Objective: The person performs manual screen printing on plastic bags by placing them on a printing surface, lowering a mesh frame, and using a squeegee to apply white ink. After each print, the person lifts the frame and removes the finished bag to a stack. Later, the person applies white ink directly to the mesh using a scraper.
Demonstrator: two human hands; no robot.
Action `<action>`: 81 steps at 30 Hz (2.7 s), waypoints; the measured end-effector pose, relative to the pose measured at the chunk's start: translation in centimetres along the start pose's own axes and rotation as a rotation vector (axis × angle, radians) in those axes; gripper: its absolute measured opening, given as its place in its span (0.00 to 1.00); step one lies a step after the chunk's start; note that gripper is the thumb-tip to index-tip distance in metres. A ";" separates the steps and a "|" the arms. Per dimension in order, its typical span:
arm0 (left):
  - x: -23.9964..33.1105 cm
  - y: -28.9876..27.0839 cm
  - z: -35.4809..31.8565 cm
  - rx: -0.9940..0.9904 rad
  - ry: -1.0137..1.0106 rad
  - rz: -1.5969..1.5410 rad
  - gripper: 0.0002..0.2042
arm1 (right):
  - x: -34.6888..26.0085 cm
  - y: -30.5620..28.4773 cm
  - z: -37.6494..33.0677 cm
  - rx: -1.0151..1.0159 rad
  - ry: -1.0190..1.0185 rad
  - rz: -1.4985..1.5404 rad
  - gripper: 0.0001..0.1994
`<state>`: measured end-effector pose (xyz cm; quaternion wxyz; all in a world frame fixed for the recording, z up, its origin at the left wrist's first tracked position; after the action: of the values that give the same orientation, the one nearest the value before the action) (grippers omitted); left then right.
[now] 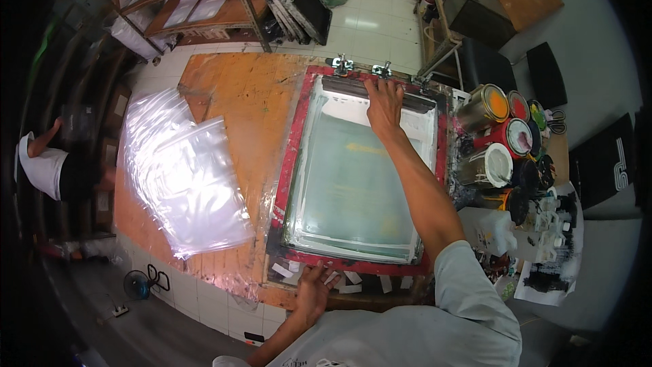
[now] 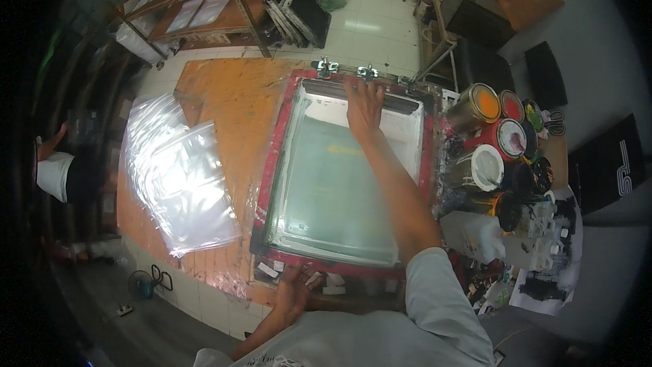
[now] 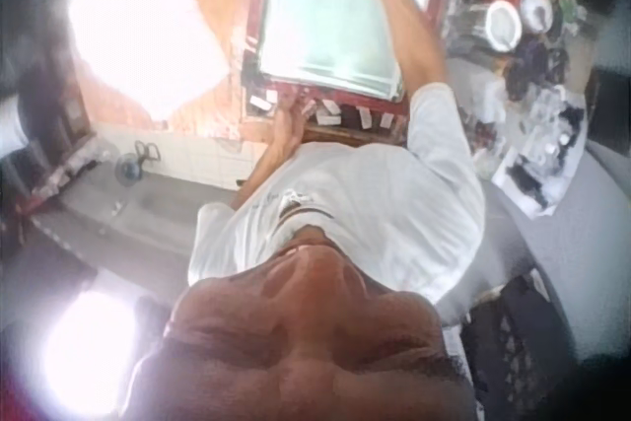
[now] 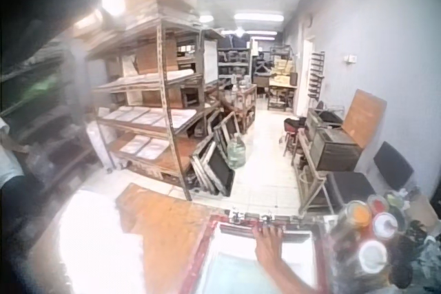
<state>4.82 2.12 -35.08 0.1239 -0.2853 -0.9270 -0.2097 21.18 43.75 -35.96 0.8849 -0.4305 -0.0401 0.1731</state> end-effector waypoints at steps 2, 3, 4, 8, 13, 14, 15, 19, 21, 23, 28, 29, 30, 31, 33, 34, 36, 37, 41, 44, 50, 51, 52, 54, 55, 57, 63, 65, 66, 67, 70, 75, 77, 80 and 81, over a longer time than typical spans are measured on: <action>0.0 -0.1 -0.4 -0.012 0.024 -0.004 0.09 | -1.1 0.3 -0.4 -0.071 0.008 -0.001 0.20; 0.0 -0.1 -0.7 -0.014 0.035 -0.007 0.09 | -1.7 -0.2 -1.0 -0.141 0.018 0.015 0.21; -0.2 -0.2 -1.0 -0.027 0.056 -0.002 0.09 | -2.6 -1.5 -1.9 -0.216 0.024 0.025 0.22; 0.8 1.2 -2.1 -0.063 0.068 0.066 0.10 | -6.2 -9.6 -8.4 -0.328 0.046 0.116 0.27; 0.1 0.4 -1.0 -0.072 0.075 0.070 0.11 | -13.6 -20.0 -19.0 -0.320 0.059 0.166 0.27; 0.2 0.4 -0.9 -0.081 0.072 0.069 0.13 | -14.9 -21.8 -20.5 -0.350 0.076 0.163 0.28; -0.2 0.0 -0.2 -0.090 0.068 0.069 0.16 | -15.5 -22.7 -21.6 -0.360 0.092 0.160 0.28; -1.4 -1.4 3.2 -0.113 0.075 0.106 0.20 | -15.6 -22.4 -21.7 -0.384 0.110 0.143 0.30; -1.5 -0.9 3.4 -0.081 0.080 0.108 0.21 | -14.9 -20.7 -22.5 -0.397 0.083 0.123 0.31; -1.5 -0.7 3.6 -0.062 0.081 0.103 0.22 | -14.6 -19.7 -23.2 -0.378 0.061 0.099 0.31; -1.6 -1.2 3.9 -0.062 0.059 0.094 0.18 | -13.3 -17.2 -22.0 -0.290 0.065 0.146 0.33; -1.5 -1.2 3.6 -0.036 0.060 0.086 0.16 | -12.7 -16.4 -21.2 -0.287 0.062 0.143 0.33; -1.4 -0.8 3.0 -0.012 0.062 0.073 0.15 | -11.8 -15.5 -19.9 -0.282 0.055 0.138 0.34; -1.5 -0.7 2.8 0.013 0.064 0.059 0.14 | -11.0 -14.5 -18.6 -0.279 0.046 0.134 0.34; -1.7 -1.1 3.0 -0.001 0.070 0.097 0.16 | -9.1 -11.9 -15.8 -0.264 0.063 0.109 0.34; -1.8 -1.2 3.1 -0.007 0.075 0.117 0.17 | -8.1 -10.5 -14.3 -0.256 0.073 0.097 0.34; -1.6 -0.9 2.9 0.034 0.061 0.118 0.18 | -6.2 -7.8 -11.1 -0.215 0.055 0.070 0.33; -1.5 -0.8 2.8 0.051 0.054 0.118 0.18 | -5.2 -6.6 -9.4 -0.210 0.057 0.049 0.34; -1.3 -0.8 2.9 0.037 0.050 0.070 0.15 | -1.9 -2.5 -3.9 -0.211 0.052 0.033 0.36; -0.8 -0.2 2.2 0.043 0.033 0.037 0.14 | -0.9 -2.9 -3.2 -0.387 0.069 0.099 0.37; -0.3 -0.4 1.5 0.025 0.062 0.034 0.17 | -6.8 -13.6 -12.0 -0.587 0.054 0.335 0.38; -0.2 -0.8 1.6 0.000 0.054 0.023 0.17 | -8.4 -16.5 -13.3 -0.612 0.097 0.334 0.38; 0.1 -0.4 1.2 -0.024 0.077 0.057 0.15 | -10.1 -19.1 -14.6 -0.633 0.144 0.331 0.38; 1.2 0.9 -0.7 -0.069 0.126 0.128 0.12 | -12.7 -22.9 -17.4 -0.497 0.103 0.197 0.38; 1.8 1.3 -1.4 -0.100 0.150 0.131 0.13 | -13.5 -24.1 -17.8 -0.424 0.069 0.138 0.38; 2.9 1.9 -2.6 -0.160 0.196 0.144 0.15 | -14.7 -26.1 -18.0 -0.279 0.011 0.021 0.37; 8.3 7.2 -7.5 -0.456 0.448 0.073 0.13 | -14.6 -32.2 -9.8 -0.132 -0.031 0.031 0.30; 10.4 10.2 -7.9 -0.621 0.534 0.035 0.12 | -13.4 -33.6 -5.4 -0.116 -0.032 0.032 0.27; 11.6 11.6 -7.5 -0.697 0.578 0.015 0.12 | -12.6 -33.7 -3.3 -0.077 -0.032 0.063 0.25; 13.2 11.5 -4.0 -0.565 0.895 0.369 0.13 | -12.1 -33.9 -1.3 -0.038 -0.036 0.094 0.24; 15.4 15.9 7.0 -0.299 1.016 0.449 0.15 | -10.3 -33.5 3.4 0.104 -0.050 0.160 0.21; 17.4 20.7 22.3 0.243 1.657 1.304 0.13 | -9.7 -35.9 9.7 -0.235 0.222 0.397 0.25; 16.2 20.9 21.1 0.223 1.860 1.327 0.11 | -8.9 -35.9 10.9 -0.230 0.226 0.371 0.24; 15.0 22.2 18.5 0.026 1.850 1.133 0.09 | -9.8 -38.5 12.2 -0.186 0.148 0.230 0.29; 14.8 22.8 17.7 -0.049 1.792 1.028 0.08 | -10.0 -38.9 13.2 -0.267 0.219 0.196 0.29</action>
<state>4.15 34.34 -38.25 0.8377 -0.3886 -0.2559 -0.2859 19.49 28.11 3.24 0.7980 -0.5622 0.0759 0.2035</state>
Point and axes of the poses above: each hand's wrist, its own z-axis towards the middle knuckle, its own y-axis out of the palm, x = y × z, the point moved 2 cm from there along z, towards the middle knuckle, and after that the axes turned 8 degrees about x, right-handed, at the moved point
